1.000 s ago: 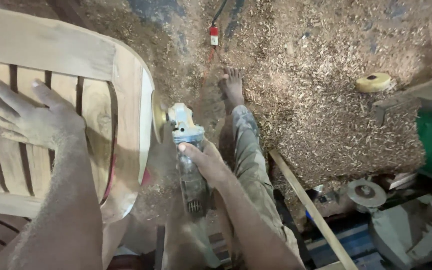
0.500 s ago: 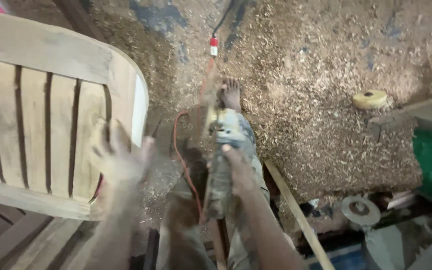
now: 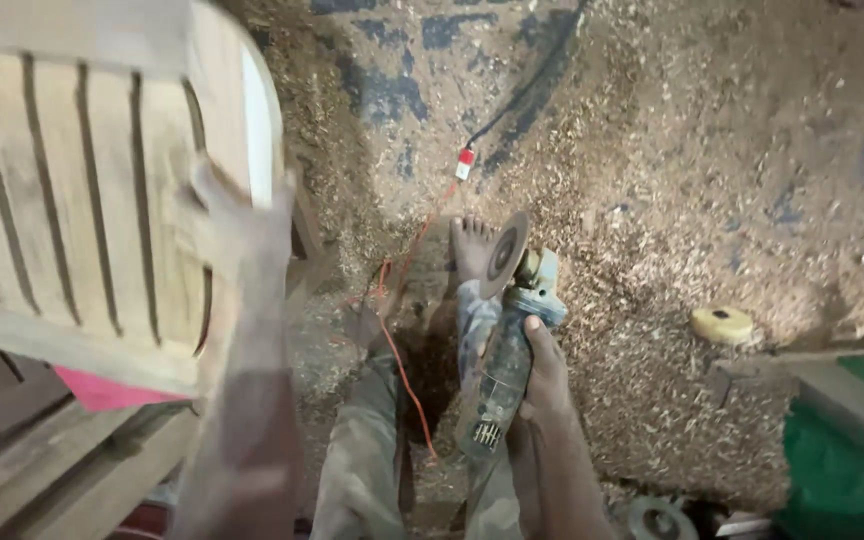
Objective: Sanding a wooden chair with an angle grinder.
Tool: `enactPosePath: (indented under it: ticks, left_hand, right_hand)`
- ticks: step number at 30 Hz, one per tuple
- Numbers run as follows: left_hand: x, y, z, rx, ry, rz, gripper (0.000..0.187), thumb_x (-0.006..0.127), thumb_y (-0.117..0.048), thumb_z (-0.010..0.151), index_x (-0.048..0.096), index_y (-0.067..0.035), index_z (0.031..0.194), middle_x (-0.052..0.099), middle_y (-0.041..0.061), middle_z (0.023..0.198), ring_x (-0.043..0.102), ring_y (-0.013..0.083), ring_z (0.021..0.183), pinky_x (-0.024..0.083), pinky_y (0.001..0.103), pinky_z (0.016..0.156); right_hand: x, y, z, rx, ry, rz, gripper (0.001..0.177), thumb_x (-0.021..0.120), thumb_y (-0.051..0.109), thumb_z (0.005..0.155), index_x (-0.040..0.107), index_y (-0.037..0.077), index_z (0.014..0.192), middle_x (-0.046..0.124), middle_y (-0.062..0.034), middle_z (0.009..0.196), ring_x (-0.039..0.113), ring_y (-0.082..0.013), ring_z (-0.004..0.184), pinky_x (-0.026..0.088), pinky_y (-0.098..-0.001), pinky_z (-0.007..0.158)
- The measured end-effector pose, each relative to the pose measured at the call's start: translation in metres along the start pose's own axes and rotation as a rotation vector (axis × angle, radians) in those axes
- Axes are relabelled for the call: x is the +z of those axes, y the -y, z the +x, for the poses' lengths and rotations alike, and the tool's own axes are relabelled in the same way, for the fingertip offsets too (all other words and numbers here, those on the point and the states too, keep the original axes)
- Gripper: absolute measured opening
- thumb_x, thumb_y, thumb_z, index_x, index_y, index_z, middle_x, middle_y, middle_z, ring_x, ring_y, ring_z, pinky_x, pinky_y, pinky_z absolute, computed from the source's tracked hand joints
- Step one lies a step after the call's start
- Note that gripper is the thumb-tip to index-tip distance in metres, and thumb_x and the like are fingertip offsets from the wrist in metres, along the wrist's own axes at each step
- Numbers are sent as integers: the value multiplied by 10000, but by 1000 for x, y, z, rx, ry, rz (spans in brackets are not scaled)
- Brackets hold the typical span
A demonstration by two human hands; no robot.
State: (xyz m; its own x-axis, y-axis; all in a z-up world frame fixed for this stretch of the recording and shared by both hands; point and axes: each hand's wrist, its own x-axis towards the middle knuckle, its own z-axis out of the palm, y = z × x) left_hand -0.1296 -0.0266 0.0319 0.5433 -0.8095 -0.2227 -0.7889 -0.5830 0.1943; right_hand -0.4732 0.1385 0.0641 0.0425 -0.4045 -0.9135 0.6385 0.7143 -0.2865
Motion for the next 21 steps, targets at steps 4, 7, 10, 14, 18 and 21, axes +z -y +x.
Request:
enactPosePath:
  ticks: [4,7,10,14,18,21]
  left_hand:
    - [1,-61,88,-201,6,51,1005,914,-590,744,357,-142,1450,295,322,1520,297,511,1417,198,736,1130]
    - [-14,-63,118,-238,98,134,976,816,-661,827,332,-91,1456,315,259,1509,361,443,1372,350,642,1075]
    - [-26,-17,142,-7,57,-249,538,568,-499,1104,471,-202,1542,402,156,1596,454,304,1498,457,522,1249]
    - [-26,32,154,-102,25,-39,653,486,-567,1127,383,-194,1653,195,195,1690,181,423,1545,183,661,1259]
    - [-29,35,157,-135,71,73,721,411,-639,1154,334,-178,1703,69,136,1782,24,391,1630,13,695,1282]
    - [-32,38,159,-137,66,48,737,417,-656,1132,336,-210,1714,74,99,1783,22,365,1640,3,683,1303]
  right_hand:
    - [1,21,18,44,-52,10,510,613,491,954,621,21,1150,713,-144,821,710,-260,640,612,-410,568]
    - [17,45,25,93,22,24,500,604,483,945,613,26,1148,724,-159,846,712,-255,675,618,-398,601]
    - [31,62,48,-29,0,-160,453,664,399,954,596,29,1206,679,-106,879,693,-233,721,606,-402,625]
    - [75,86,89,3,273,-264,490,633,439,983,581,12,1219,689,-122,923,695,-214,756,616,-382,669]
    - [160,107,135,95,580,-333,577,551,535,1024,576,-3,1232,694,-130,934,693,-206,717,635,-382,645]
    - [206,105,160,97,389,-417,599,528,544,1030,569,-17,1236,690,-139,953,702,-209,756,631,-380,686]
